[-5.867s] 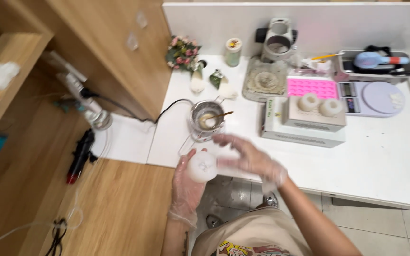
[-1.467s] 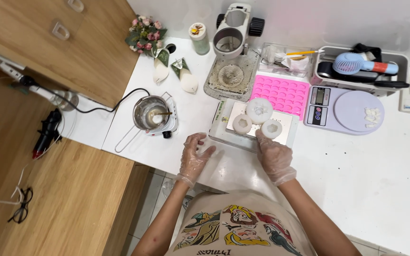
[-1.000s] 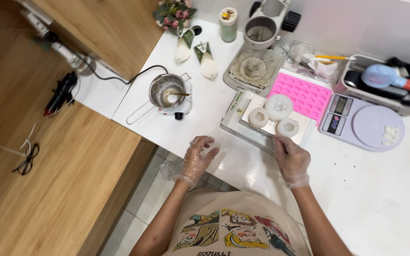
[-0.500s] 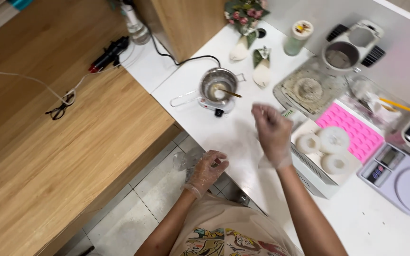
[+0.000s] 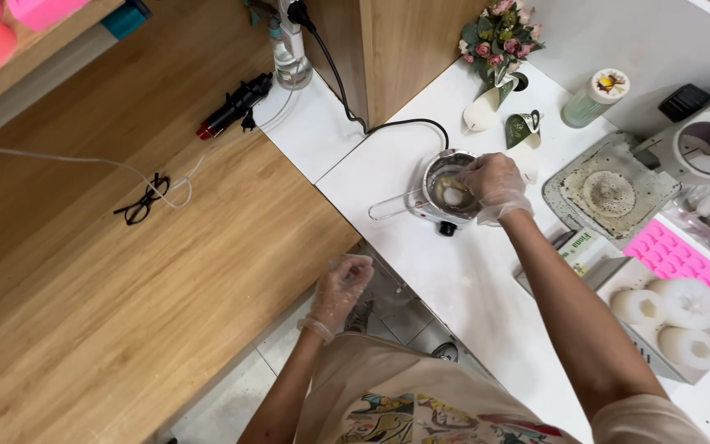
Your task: Stirring melting wax in a pot and organizing silicone candle molds on a shelf.
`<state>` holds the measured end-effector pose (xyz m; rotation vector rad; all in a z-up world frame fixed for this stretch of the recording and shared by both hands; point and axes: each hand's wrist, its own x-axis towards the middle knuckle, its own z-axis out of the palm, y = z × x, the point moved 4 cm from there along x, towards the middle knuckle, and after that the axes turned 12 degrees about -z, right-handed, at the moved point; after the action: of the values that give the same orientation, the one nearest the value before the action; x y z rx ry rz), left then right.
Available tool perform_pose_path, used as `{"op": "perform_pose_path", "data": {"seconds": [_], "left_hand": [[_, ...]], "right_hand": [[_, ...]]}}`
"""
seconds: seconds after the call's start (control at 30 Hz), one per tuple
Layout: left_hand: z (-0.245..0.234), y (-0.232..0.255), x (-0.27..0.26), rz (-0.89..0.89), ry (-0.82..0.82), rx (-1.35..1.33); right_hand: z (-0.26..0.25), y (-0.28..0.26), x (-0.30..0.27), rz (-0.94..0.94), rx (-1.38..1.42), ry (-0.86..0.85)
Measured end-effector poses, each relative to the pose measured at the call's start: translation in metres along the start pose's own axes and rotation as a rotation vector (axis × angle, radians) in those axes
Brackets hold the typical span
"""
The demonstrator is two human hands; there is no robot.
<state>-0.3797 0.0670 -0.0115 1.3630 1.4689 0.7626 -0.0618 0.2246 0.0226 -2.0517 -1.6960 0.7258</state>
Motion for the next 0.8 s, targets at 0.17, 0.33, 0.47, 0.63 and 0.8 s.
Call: {"op": "perform_pose_path", "data": {"seconds": [0.17,0.33,0.47,0.63,0.8], "left_hand": [[-0.035,-0.034,0.044,-0.059,0.011,-0.092],[-0.053,-0.014,0.080,0.003,-0.026,-0.067],[-0.055,-0.012,0.105,0.045,-0.092,0.008],[-0.057,-0.040,0.132,-0.009,-0.181,0.063],[-0.064,-0.064,0.146,-0.104,-0.273,0.146]], "right_hand": [[0.010,-0.008,0.011,-0.154,-0.098,-0.115],[0.007,-0.023,-0.001,-0.043,-0.102,-0.029],[-0.021,-0.068,-0.051,0.021,0.168,0.093],[0.076,0.027,-0.112,0.126,0.734,0.118],[0.143,0.053,-0.124,0.524,0.901,0.158]]}}
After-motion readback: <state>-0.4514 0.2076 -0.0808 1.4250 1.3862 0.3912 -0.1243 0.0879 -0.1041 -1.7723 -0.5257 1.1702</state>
